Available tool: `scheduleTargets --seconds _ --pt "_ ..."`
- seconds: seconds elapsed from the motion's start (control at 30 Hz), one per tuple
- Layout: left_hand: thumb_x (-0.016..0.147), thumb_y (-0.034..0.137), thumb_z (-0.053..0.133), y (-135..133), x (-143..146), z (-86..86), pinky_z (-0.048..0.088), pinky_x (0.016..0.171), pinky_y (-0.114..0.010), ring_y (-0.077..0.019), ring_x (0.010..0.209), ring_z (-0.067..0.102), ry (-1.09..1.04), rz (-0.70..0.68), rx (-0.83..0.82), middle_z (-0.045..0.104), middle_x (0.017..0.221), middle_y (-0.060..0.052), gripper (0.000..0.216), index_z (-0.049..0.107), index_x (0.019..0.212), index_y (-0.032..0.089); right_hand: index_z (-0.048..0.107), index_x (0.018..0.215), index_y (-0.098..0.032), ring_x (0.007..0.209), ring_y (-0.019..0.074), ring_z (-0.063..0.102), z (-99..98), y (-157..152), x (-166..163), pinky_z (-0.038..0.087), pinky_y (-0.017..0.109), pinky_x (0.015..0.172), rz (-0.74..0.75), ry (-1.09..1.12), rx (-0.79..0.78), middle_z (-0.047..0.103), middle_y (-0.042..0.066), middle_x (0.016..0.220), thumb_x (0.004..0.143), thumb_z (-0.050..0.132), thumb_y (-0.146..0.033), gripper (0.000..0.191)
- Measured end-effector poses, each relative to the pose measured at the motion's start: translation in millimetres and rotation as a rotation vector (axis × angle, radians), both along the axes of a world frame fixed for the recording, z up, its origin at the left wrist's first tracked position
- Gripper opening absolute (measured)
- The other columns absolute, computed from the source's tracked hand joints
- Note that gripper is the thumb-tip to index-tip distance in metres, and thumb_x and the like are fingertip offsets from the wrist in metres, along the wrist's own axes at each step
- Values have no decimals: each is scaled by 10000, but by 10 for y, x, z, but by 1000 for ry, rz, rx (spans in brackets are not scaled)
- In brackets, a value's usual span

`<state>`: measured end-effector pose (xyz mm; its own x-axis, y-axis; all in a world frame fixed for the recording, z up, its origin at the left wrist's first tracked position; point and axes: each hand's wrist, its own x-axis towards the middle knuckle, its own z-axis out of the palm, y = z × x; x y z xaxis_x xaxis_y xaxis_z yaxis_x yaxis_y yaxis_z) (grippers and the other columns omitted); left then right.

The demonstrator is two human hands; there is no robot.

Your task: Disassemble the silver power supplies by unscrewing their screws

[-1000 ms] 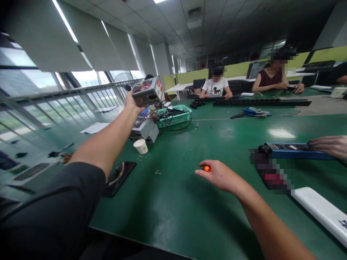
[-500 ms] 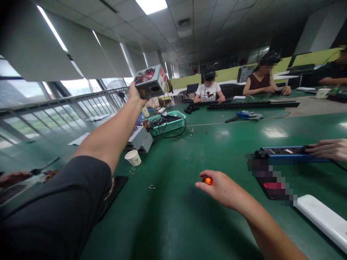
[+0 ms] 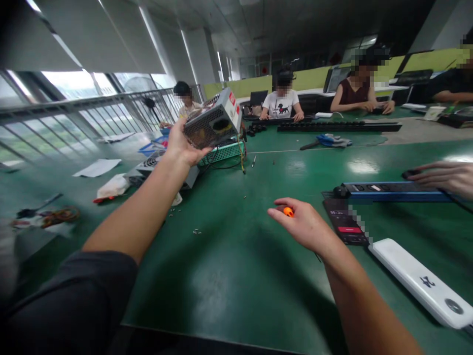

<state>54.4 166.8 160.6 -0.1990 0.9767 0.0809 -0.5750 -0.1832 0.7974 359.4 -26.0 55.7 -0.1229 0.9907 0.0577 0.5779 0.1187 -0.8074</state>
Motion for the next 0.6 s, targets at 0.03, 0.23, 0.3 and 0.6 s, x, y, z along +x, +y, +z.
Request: scheduleTargets --seconds 0.03,0.23,0.3,0.6 --pt "886 458 576 -151 23 -120 508 996 -587 -299 1166 639 -21 -33 -51 703 1118 -102 364 624 1146 208 708 1225 -201 639 158 647 11 -15 -7 489 291 547 -17 43 -21 771 99 1031 859 655 -618 557" --pt "866 484 610 -953 232 -772 528 990 -527 -281 1127 660 -83 8 -134 724 1111 -96 355 664 1085 210 614 1273 -167 523 73 565 21 16 -106 232 172 332 -27 588 -203 716 185 1225 904 663 -505 503" --pt "871 477 612 -1162 321 -939 545 968 -496 -266 1114 666 -88 -5 -127 727 1125 -78 347 677 1096 222 599 1248 -145 676 135 689 19 64 -114 210 144 323 -36 698 -297 700 221 1255 934 624 -499 474" --pt "867 534 642 -1779 746 -1605 548 939 -484 -260 1141 650 2 -100 -321 712 1194 -81 396 659 1131 239 639 1072 -179 571 92 623 -163 285 -74 218 115 308 -74 754 -484 742 75 851 908 590 -642 494"
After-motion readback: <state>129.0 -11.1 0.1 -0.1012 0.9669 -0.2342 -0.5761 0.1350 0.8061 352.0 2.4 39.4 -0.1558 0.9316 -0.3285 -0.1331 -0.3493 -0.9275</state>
